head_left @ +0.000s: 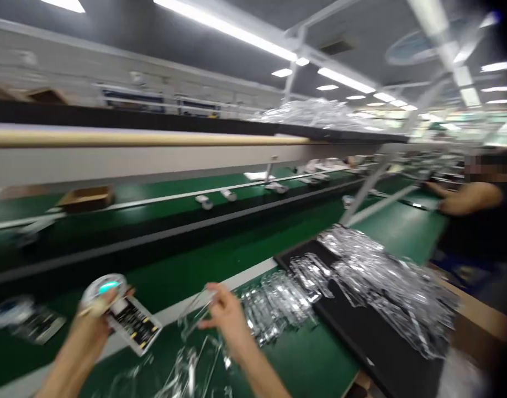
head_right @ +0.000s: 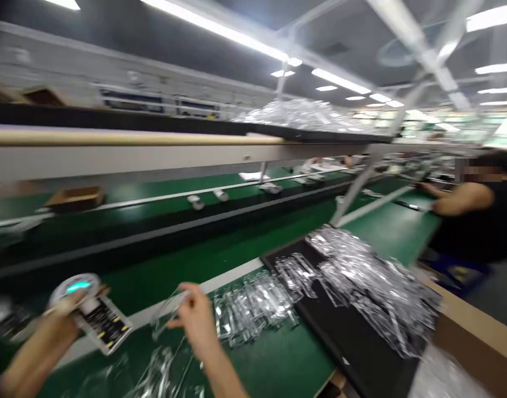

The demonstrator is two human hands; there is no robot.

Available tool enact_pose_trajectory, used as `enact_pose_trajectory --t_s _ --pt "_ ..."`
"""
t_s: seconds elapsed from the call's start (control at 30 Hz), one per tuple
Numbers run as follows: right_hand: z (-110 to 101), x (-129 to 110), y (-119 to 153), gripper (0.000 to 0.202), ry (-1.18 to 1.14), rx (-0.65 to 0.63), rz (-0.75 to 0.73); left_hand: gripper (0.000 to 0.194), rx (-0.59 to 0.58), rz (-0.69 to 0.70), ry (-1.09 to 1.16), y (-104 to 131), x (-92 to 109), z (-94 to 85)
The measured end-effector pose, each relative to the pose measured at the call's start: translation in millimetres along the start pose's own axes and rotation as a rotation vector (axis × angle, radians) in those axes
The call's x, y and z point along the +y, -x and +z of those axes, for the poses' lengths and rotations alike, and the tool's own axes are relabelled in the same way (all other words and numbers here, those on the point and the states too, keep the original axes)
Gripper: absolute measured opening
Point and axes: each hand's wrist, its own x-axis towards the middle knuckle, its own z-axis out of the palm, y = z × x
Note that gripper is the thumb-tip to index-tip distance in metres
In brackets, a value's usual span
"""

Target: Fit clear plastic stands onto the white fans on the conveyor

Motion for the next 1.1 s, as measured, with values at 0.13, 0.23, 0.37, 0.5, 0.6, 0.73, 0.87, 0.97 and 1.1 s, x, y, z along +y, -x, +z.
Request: enact_pose_trajectory --t_s 0.13,0.23,0.37,0.5,0.6,0.73,0.87,0.97,1.1 --pt "31.7 -32.9 27.9 0.056 -0.508 0.048 0.126 0.03 0.031 -0.199 0.368 55.4 -3.3 -21.7" --pt "59.1 -33.2 47.1 0.054 -0.54 0.047 0.144 0.037 0.002 -0.203 0.448 71.4 -8.1 -12.6" --pt "83.7 -13.5 69.1 0.053 -0.274 0.052 0.146 0.042 -0.103 -0.208 0.584 80.0 -9.0 -18.1" --pt "88.8 -2.6 80.4 0.051 0.195 0.05 0.092 0.051 -0.073 -0.162 0.595 84.5 -3.9 -29.7" --pt "87.4 1.4 87.7 0.047 0.497 0.046 0.019 0.06 -0.115 -0.087 0.529 90.5 -0.9 -32.9" --pt "84.5 5.1 94.7 0.044 0.928 0.034 -0.157 0.066 -0.145 -0.002 0.424 97.4 2.6 -36.1" --pt "93.7 -1.6 90.4 0.061 1.047 0.03 -0.329 0.068 -0.192 0.017 0.4 101.8 10.8 -37.8" --pt "107.5 -7.8 82.7 0.067 1.017 -0.042 -0.382 0.07 -0.227 0.054 0.404 106.3 17.4 -37.6" --pt "115.7 -10.0 82.5 0.069 0.976 -0.042 -0.43 0.06 -0.346 -0.019 0.435 108.0 11.3 -44.0"
